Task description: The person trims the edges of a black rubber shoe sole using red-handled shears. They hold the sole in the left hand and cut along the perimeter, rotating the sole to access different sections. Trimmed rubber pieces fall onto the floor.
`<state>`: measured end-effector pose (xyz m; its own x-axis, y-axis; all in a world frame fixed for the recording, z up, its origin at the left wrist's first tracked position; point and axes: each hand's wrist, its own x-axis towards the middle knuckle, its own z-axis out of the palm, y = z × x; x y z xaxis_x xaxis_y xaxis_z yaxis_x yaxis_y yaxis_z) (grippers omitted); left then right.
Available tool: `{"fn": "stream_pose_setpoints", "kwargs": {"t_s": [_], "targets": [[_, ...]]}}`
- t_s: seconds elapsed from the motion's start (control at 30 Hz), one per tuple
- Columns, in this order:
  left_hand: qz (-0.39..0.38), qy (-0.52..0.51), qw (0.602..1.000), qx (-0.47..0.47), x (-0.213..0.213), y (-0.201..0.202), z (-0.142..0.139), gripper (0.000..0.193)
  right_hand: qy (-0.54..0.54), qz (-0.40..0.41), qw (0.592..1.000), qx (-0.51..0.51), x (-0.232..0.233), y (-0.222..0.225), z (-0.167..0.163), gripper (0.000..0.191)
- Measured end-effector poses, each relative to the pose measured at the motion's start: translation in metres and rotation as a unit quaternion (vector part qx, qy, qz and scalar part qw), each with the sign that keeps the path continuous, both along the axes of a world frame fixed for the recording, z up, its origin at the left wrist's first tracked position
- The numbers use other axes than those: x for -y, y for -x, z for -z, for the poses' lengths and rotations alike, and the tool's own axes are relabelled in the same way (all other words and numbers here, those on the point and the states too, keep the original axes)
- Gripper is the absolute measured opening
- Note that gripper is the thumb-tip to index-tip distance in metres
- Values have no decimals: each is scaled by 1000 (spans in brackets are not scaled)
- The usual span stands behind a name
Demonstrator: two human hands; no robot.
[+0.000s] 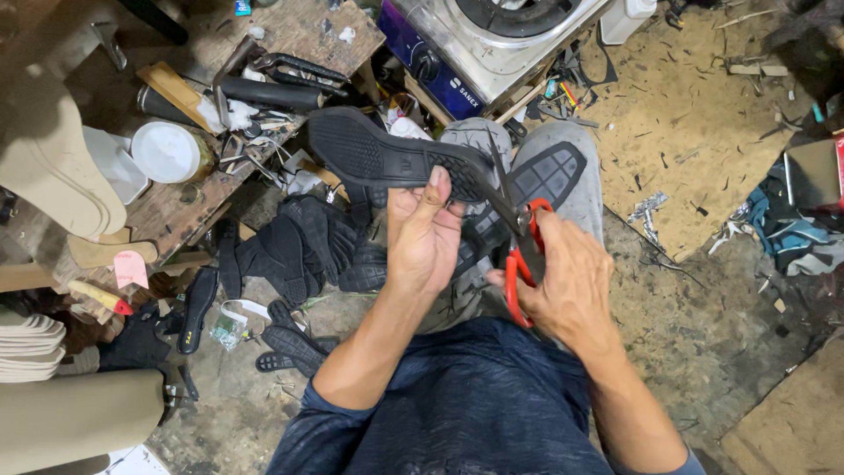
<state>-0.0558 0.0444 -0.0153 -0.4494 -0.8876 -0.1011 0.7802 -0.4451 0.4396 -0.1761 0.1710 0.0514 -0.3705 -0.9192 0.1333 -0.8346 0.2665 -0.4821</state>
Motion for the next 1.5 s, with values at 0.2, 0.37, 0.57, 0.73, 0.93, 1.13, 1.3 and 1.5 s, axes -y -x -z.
{"fn": "stream_pose_setpoints", "kwargs": {"t_s": [0.2, 0.37, 0.57, 0.73, 0.93, 1.13, 1.3, 1.5], "targets": [[33, -21, 999, -23, -12, 6, -2, 24, -2, 34, 999, -6, 11, -6, -7, 79], [15, -19, 1000, -16, -3, 3, 4, 33, -24, 13, 1000, 11, 10, -2, -13, 74], [27, 73, 995, 65, 26, -13, -9, 59, -40, 10, 999, 19, 3, 2, -17, 63], [46, 192, 975, 100, 50, -25, -18, 70, -64, -5, 997, 51, -5, 7, -19, 55], [67, 217, 964, 138, 63, -34, -19, 66, -70, -17, 993, 89, -11, 18, -21, 47], [61, 181, 975, 115, 57, -31, -20, 68, -35, -27, 999, 27, -6, 12, -21, 58], [61, 206, 970, 114, 54, -28, -18, 68, -72, -11, 996, 50, -4, 5, -18, 59], [93, 201, 966, 131, 61, -36, -19, 66, -55, -37, 994, 82, -10, 15, -16, 50]]}}
